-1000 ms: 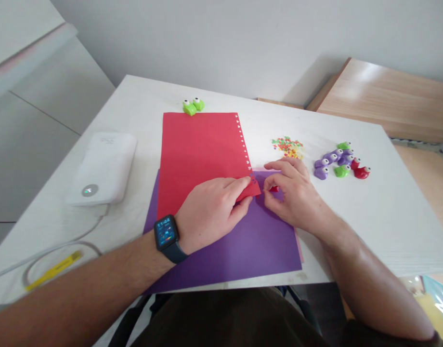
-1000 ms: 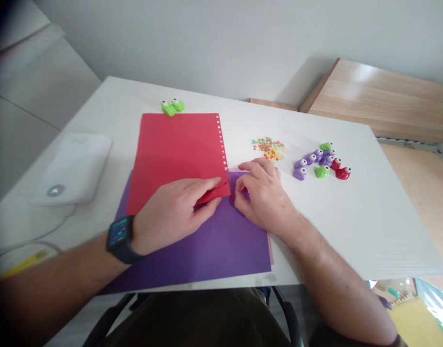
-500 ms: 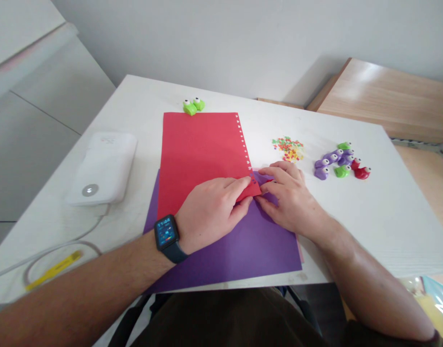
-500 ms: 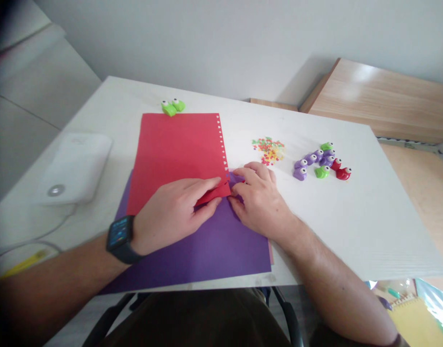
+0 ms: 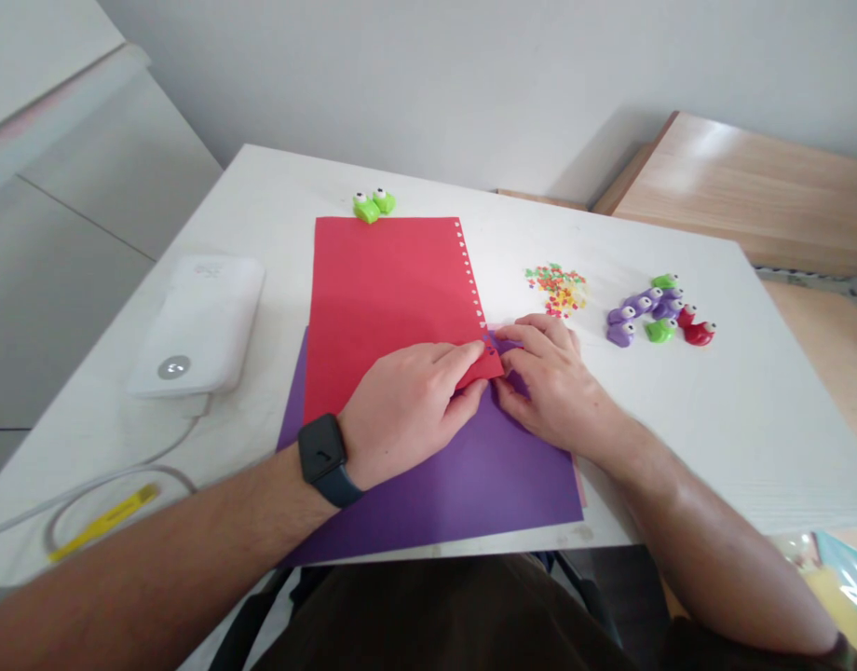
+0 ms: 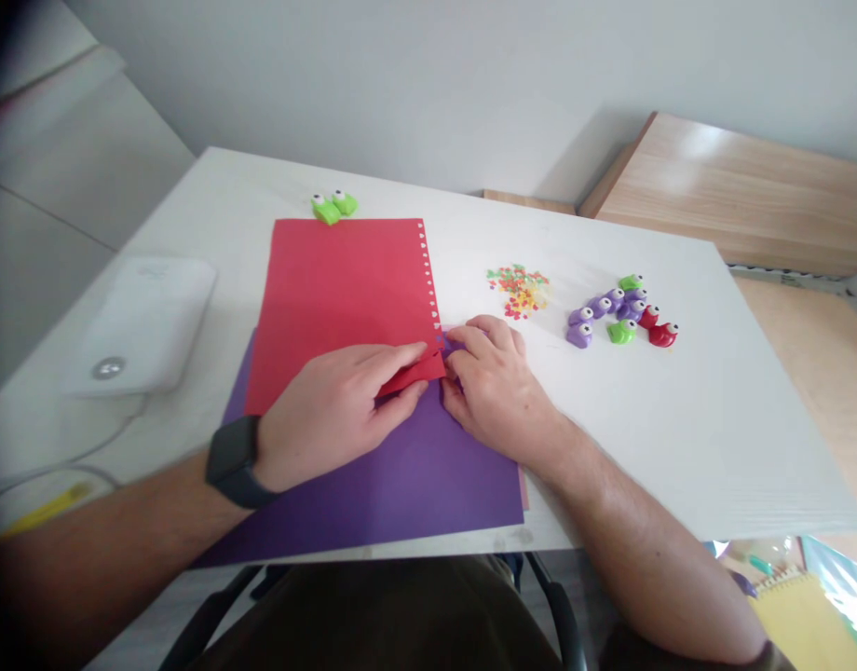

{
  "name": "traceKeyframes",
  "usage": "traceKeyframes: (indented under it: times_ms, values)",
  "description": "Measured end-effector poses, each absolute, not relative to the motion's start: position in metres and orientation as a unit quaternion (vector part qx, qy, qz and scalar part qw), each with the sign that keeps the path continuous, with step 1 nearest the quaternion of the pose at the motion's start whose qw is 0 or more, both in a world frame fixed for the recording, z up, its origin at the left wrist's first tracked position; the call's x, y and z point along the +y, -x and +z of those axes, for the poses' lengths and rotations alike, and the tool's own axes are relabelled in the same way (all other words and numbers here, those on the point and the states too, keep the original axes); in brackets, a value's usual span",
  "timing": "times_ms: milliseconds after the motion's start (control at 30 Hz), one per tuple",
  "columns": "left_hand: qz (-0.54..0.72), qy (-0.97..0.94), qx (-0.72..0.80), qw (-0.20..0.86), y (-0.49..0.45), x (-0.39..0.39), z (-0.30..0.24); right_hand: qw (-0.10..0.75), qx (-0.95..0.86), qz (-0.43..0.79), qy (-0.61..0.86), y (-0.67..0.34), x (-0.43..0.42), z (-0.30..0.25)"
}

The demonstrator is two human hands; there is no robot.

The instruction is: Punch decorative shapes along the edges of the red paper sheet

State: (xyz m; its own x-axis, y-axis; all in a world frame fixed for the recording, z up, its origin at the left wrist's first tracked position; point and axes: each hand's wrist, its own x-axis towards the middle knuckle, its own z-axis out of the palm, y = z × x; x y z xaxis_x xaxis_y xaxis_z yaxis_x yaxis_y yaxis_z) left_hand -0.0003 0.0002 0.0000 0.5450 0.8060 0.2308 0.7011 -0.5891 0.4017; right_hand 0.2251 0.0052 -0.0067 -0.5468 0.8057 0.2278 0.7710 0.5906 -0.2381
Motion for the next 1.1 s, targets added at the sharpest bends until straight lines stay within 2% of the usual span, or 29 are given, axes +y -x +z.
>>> traceKeyframes:
  times_ms: [300,800,1100]
  values:
    - [0.202,-0.868,0.435,0.130,0.0007,-0.0005,-0.0012,0.182,-0.865,0.031,0.466,-0.2334,0.0070,0.0004]
    - [0.197,-0.869,0.437,0.121,-0.0003,0.0002,-0.0012,0.163,-0.865,0.079,0.469,-0.2303,0.0055,-0.0059]
    - [0.199,-0.870,0.435,0.122,0.0009,-0.0003,-0.0011,0.146,-0.870,0.069,0.465,-0.2280,0.0057,-0.0059]
